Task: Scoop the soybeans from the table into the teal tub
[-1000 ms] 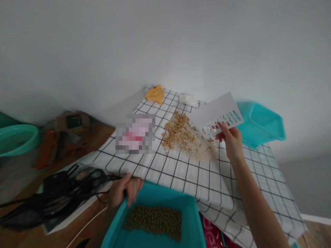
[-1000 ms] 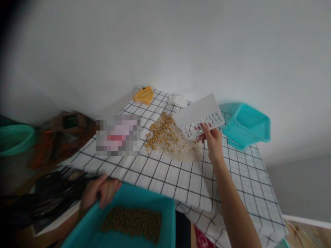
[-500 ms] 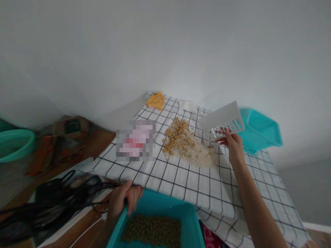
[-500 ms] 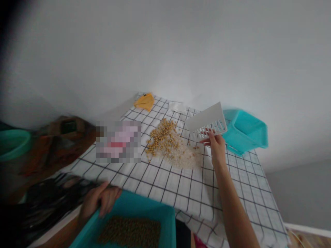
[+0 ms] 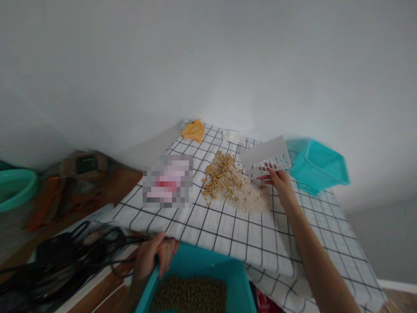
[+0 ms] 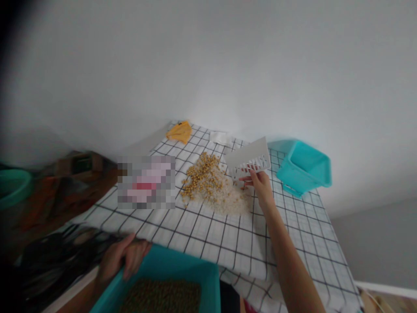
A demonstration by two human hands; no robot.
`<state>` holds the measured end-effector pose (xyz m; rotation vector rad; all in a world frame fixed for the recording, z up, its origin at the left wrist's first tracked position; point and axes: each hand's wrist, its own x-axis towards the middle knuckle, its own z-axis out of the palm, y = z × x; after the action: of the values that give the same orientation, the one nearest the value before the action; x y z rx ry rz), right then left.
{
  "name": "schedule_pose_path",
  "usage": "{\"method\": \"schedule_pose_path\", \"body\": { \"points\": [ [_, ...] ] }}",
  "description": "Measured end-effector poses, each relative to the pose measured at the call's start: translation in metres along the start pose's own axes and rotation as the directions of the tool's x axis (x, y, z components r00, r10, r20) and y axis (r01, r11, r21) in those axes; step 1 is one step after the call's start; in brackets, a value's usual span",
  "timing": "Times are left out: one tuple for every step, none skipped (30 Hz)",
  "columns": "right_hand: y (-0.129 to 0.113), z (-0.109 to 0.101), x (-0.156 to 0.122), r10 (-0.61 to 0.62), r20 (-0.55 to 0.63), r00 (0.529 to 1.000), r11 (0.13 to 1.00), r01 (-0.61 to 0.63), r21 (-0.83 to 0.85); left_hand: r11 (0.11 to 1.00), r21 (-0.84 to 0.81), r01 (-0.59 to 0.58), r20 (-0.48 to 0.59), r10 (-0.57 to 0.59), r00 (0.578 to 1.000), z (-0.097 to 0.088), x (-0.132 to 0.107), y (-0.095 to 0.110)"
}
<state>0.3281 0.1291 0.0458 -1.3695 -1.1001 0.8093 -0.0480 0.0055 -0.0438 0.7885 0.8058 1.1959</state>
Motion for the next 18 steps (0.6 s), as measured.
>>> {"method": "schedule_pose_path", "body": {
  "points": [
    [0.000,0.001,0.000,-0.006,0.021,1.000,1.000,0.007,-0.005,1.000,0.004,0.004,0.001,-0.004,1.000,0.000,0.000,0.000],
    [-0.001,0.003,-0.001,-0.013,0.051,0.999,1.000,0.014,-0.009,1.000,0.006,0.008,0.005,-0.008,1.000,-0.001,0.000,0.000],
    [-0.001,0.004,-0.002,-0.020,0.085,0.996,1.000,0.021,-0.013,1.000,0.009,0.012,0.011,-0.012,1.000,-0.002,0.000,0.000],
    [-0.002,0.005,-0.002,-0.025,0.122,0.992,1.000,0.027,-0.016,1.000,0.012,0.015,0.018,-0.015,1.000,-0.003,0.001,-0.001],
    [-0.003,0.005,-0.003,-0.029,0.155,0.987,0.999,0.032,-0.017,1.000,0.016,0.017,0.029,-0.017,0.999,-0.004,0.001,-0.001],
    [-0.003,0.006,-0.004,-0.034,0.181,0.983,0.999,0.037,-0.017,1.000,0.024,0.015,0.050,-0.016,0.999,-0.006,0.002,-0.002],
    [-0.004,0.006,-0.005,-0.040,0.197,0.980,0.999,0.044,-0.016,0.999,0.032,0.010,0.077,-0.013,0.997,-0.009,0.003,-0.003],
    [-0.004,0.007,-0.005,-0.047,0.207,0.977,0.999,0.050,-0.014,0.999,0.038,0.004,0.100,-0.008,0.995,-0.011,0.004,-0.004],
    [-0.005,0.007,-0.005,-0.055,0.214,0.975,0.998,0.058,-0.011,0.999,0.040,-0.003,0.119,-0.001,0.993,-0.014,0.006,-0.005],
    [-0.005,0.007,-0.006,-0.064,0.218,0.974,0.998,0.067,-0.007,0.999,0.040,-0.012,0.136,0.006,0.991,-0.016,0.007,-0.006],
    [-0.006,0.007,-0.006,-0.073,0.221,0.973,0.997,0.076,-0.006,0.999,0.043,-0.022,0.159,0.015,0.987,-0.019,0.008,-0.007],
    [-0.006,0.007,-0.006,-0.080,0.223,0.971,0.996,0.084,-0.006,0.998,0.050,-0.032,0.186,0.023,0.982,-0.021,0.010,-0.008],
    [-0.007,0.007,-0.007,-0.086,0.224,0.971,0.996,0.090,-0.008,0.997,0.060,-0.044,0.213,0.030,0.977,-0.023,0.011,-0.009],
    [-0.007,0.007,-0.007,-0.090,0.224,0.971,0.995,0.095,-0.011,0.996,0.073,-0.055,0.236,0.036,0.971,-0.024,0.011,-0.010],
    [-0.007,0.007,-0.007,-0.092,0.221,0.971,0.995,0.098,-0.016,0.994,0.084,-0.063,0.245,0.041,0.969,-0.024,0.011,-0.010],
    [-0.007,0.007,-0.007,-0.092,0.219,0.971,0.995,0.099,-0.020,0.994,0.091,-0.066,0.235,0.043,0.971,-0.024,0.011,-0.011],
    [-0.008,0.007,-0.007,-0.092,0.217,0.972,0.995,0.100,-0.024,0.993,0.095,-0.063,0.210,0.042,0.977,-0.024,0.011,-0.011],
    [-0.008,0.007,-0.008,-0.094,0.215,0.972,0.995,0.101,-0.025,0.994,0.097,-0.057,0.179,0.039,0.983,-0.023,0.010,-0.010]
  ]
}}
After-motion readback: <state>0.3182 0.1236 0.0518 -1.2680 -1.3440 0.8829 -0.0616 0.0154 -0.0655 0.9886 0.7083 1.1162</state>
